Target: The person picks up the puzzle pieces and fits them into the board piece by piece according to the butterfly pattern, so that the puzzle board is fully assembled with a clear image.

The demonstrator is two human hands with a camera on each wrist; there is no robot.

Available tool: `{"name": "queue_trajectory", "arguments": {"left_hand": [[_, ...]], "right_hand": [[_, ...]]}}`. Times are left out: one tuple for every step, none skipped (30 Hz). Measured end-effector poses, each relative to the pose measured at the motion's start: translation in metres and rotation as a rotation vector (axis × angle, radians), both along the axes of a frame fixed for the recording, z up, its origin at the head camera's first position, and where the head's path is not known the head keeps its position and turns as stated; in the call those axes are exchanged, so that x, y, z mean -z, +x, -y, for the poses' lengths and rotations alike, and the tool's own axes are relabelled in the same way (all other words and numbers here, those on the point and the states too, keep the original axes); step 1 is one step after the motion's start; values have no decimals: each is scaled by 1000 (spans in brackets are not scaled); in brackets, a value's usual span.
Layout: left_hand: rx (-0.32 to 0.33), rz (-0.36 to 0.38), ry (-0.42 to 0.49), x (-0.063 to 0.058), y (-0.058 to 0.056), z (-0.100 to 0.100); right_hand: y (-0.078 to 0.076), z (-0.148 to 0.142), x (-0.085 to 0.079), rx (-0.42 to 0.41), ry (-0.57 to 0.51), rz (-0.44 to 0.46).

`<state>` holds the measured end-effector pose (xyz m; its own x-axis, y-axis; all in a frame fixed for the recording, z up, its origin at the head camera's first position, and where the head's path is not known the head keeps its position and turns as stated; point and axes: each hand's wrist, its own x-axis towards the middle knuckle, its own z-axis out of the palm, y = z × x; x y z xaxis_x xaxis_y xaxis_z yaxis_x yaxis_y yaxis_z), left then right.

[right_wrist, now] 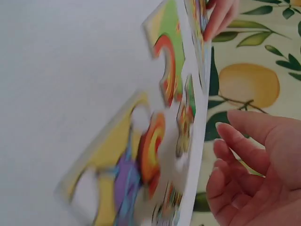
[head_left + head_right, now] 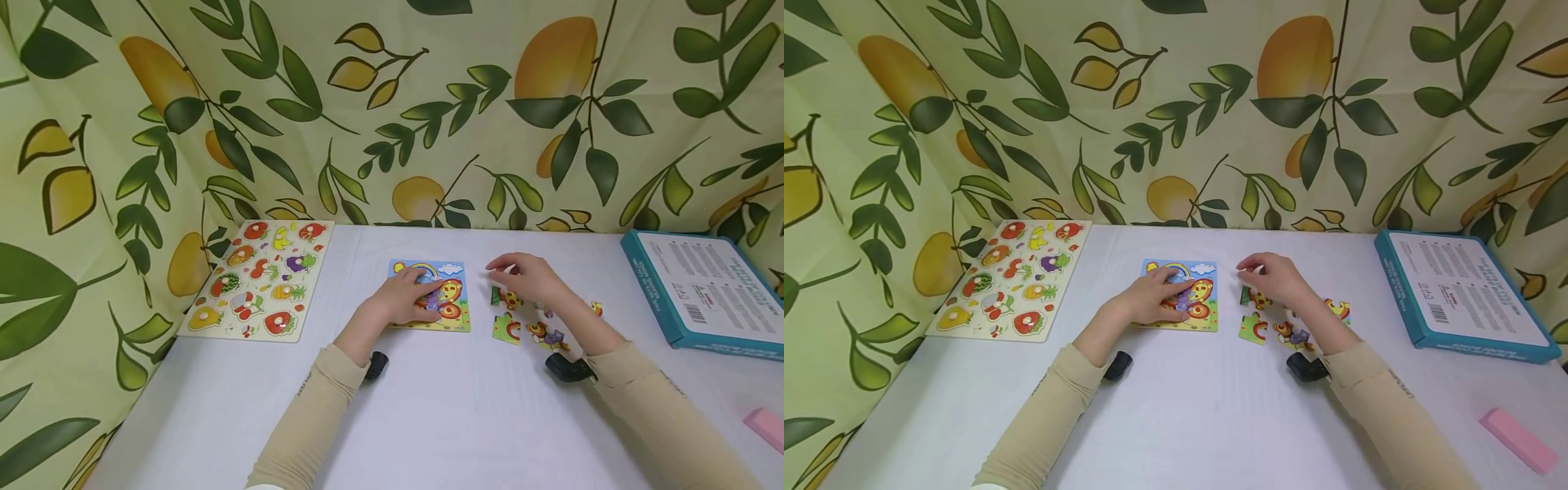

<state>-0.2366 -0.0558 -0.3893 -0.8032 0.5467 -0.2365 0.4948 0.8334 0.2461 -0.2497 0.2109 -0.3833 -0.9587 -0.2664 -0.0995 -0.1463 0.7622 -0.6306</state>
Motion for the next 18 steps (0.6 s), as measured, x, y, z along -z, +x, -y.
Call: {"name": "queue_trajectory", "arguments": {"left_hand": [[5, -4, 5, 0, 0, 0], [9, -7, 10, 0, 0, 0], [12, -11, 13, 0, 0, 1], [11, -11, 19, 0, 0, 1], [10, -11, 24, 1, 0, 1], [9, -12, 28, 1, 1, 1], [9, -14, 33, 1, 1, 1], [7, -14, 43, 1, 1, 2], [8, -14, 55, 0, 2, 2], [9, -13, 72, 0, 2, 2], [8, -8, 94, 0, 3, 3], [5, -2, 120, -1, 4, 4], [-1, 8, 150, -1, 5, 6], [-11, 23, 180, -2, 7, 8], [-20, 35, 207, -2, 9, 11], [-33, 48, 233, -3, 12, 15], [-50, 62, 249, -4, 15, 20], [-67, 71, 258, -5, 19, 25]], "right_hand": [[4, -7, -1, 7, 16, -14], [9, -13, -1, 13, 31, -22], [13, -19, -1, 14, 51, -31], [17, -23, 0, 4, 68, -33], [20, -27, 1, -6, 85, -34], [22, -30, 2, -17, 99, -35], [25, -33, 4, -30, 111, -42], [26, -34, 6, -39, 119, -50], [28, -35, 8, -48, 127, -62], [29, -36, 9, -51, 129, -73], [29, -36, 11, -52, 124, -82], [30, -36, 12, -53, 118, -92], [30, -36, 13, -51, 112, -98], [30, -36, 13, -48, 108, -102], [31, -36, 14, -43, 101, -100], [31, -36, 14, -39, 94, -95], [31, -36, 14, -34, 84, -86], [31, -36, 14, -26, 74, -79]]}}
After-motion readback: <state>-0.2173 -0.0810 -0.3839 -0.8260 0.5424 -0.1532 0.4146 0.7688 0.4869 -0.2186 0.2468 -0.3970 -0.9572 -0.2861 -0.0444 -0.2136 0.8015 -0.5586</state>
